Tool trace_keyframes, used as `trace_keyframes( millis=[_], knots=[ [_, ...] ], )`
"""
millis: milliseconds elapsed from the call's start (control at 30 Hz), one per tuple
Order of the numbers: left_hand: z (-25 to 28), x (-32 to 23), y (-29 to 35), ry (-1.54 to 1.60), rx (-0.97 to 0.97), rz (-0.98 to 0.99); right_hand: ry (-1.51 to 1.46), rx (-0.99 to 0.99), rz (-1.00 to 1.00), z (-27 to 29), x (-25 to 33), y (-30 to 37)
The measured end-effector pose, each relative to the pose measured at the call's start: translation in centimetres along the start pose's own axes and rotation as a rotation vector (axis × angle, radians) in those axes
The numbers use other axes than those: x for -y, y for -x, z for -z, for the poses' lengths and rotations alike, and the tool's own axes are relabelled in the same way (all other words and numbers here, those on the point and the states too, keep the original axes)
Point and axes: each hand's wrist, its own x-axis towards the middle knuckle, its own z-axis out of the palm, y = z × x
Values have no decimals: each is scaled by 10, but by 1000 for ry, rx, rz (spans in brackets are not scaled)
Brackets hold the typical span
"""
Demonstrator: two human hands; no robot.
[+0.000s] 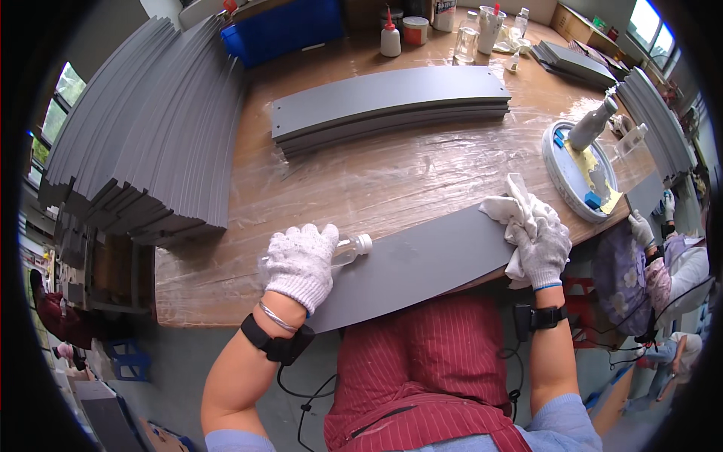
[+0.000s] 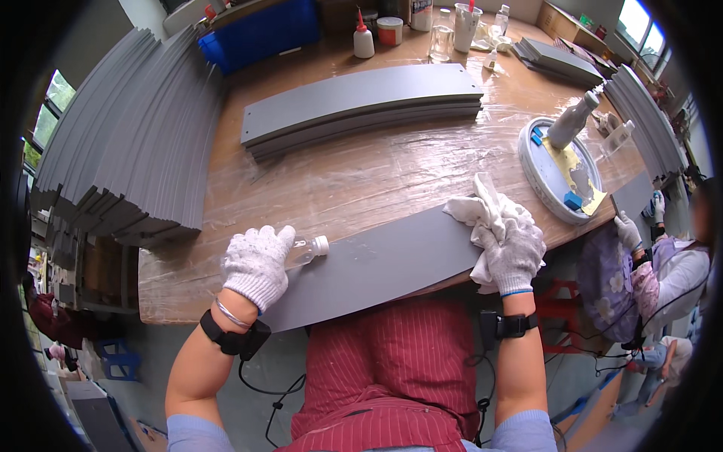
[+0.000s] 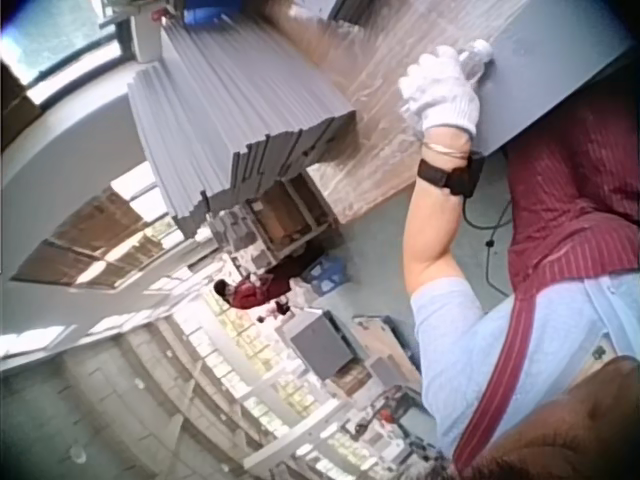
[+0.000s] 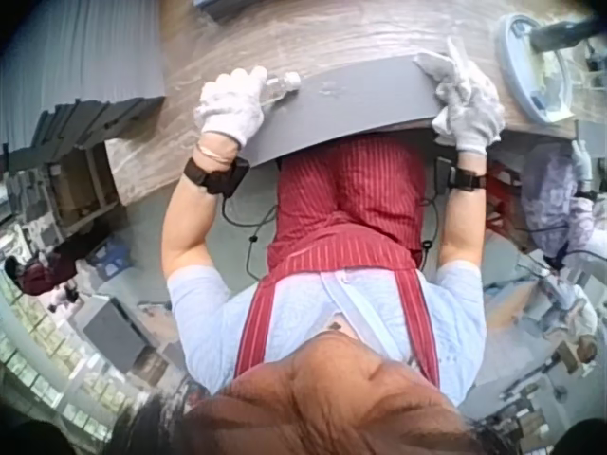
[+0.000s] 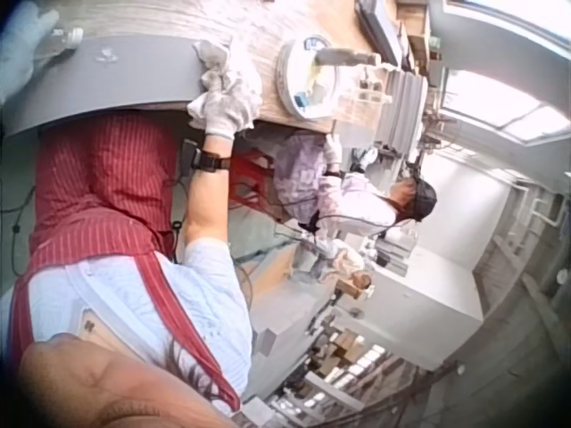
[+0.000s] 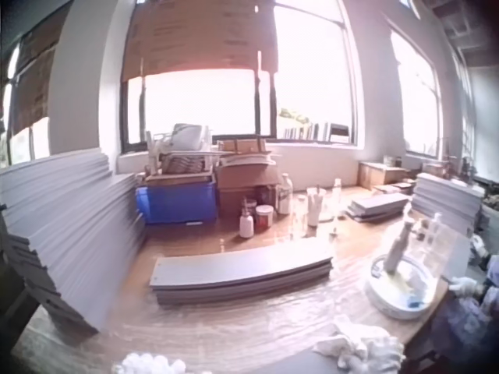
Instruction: The person sands the edges of a gray metal panel using a blue sanding block, then wipes the surface with a white cloth. They repeat this process on multiple panels, stacking the finished ones on the table.
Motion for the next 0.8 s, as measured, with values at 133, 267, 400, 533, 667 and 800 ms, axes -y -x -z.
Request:
trace_keyframes(
  millis=[133,267,400,533,667,800],
  knots=[
    [-13,22,-1,478,-248,152,93,183,-5,10,24,-8],
    [-40,69,-9,1301,-540,294,-227,35,429,-23,150,48],
    [-74,96,-25,1559,-688,493,-369,507,677,14,304,77],
    [-85,108,-16,1593,-628,496,-457,378,631,4,269,58],
    [-72,97,12,1598,-578,401,-90,121,144,-30,105,-1],
    [-99,102,76,1728,-779,536,-196,192,-163,-16,64,-29]
  ],
)
